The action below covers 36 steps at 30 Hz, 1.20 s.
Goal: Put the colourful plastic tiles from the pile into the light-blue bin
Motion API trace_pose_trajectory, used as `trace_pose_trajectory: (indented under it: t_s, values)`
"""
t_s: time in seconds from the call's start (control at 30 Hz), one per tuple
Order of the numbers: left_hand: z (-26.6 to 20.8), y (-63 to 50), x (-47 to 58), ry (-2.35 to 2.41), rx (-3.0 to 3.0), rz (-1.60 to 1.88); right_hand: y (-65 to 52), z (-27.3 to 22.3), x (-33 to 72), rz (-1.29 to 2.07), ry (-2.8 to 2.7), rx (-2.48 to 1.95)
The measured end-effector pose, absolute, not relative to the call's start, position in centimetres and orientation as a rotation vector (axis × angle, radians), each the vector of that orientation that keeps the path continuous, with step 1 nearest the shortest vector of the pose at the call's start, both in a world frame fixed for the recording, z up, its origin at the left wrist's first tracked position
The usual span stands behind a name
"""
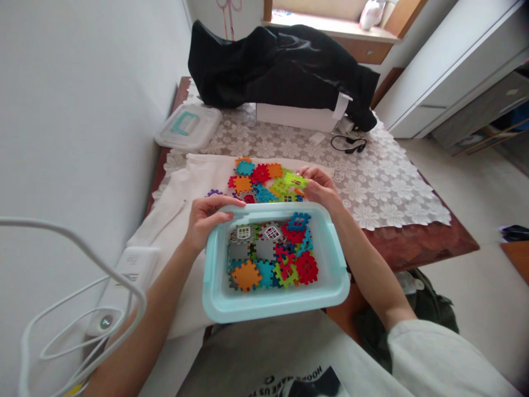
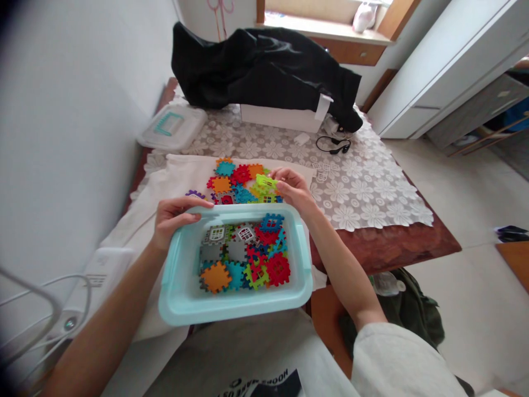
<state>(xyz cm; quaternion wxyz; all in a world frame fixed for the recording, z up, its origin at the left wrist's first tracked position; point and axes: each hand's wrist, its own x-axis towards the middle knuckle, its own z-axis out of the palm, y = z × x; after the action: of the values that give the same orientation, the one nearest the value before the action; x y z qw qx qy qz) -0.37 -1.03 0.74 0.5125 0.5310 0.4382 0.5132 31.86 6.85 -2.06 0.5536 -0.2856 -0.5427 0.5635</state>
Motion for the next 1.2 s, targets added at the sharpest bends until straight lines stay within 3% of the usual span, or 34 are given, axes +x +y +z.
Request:
trace_pose_trajectory:
  t_s: [0.23, 0.37, 0.5, 0.7, 0.9, 1.07, 1.2]
  values:
    - [0.7, -1.0, -0.2, 1.073, 1.259, 1.241, 5.1, -0.3, 32.5, 1.585, -1.564, -0.317]
    - [0.8, -1.0, -0.4, 1.086, 1.267, 1.237, 6.4, -1.7, 32.1, 1.300, -1.617, -0.691]
    - [0.6, -1.0, -0.5, 1.076, 1.267, 1.238, 7.6, -4.1, 31.8, 0.740, -2.019, -1.210]
    - [0.7, -1.1, -0.5, 1.077, 1.263, 1.236, 8.1, -6.0, 31.6, 0.529, -2.373, -1.244]
    - [0.7, -1.1, -0.4, 1.068, 1.283, 1.243, 9.0, -5.8, 32.0, 0.698, -1.916, -1.209]
    - [0.7, -1.0, -0.4, 1.063, 1.296, 1.240, 7.9, -3.4, 32.3, 1.195, -1.444, -0.879]
    - [0.7, -1.0, -0.3, 1.062, 1.285, 1.252, 5.7, -1.0, 32.3, 1.463, -1.504, -0.557]
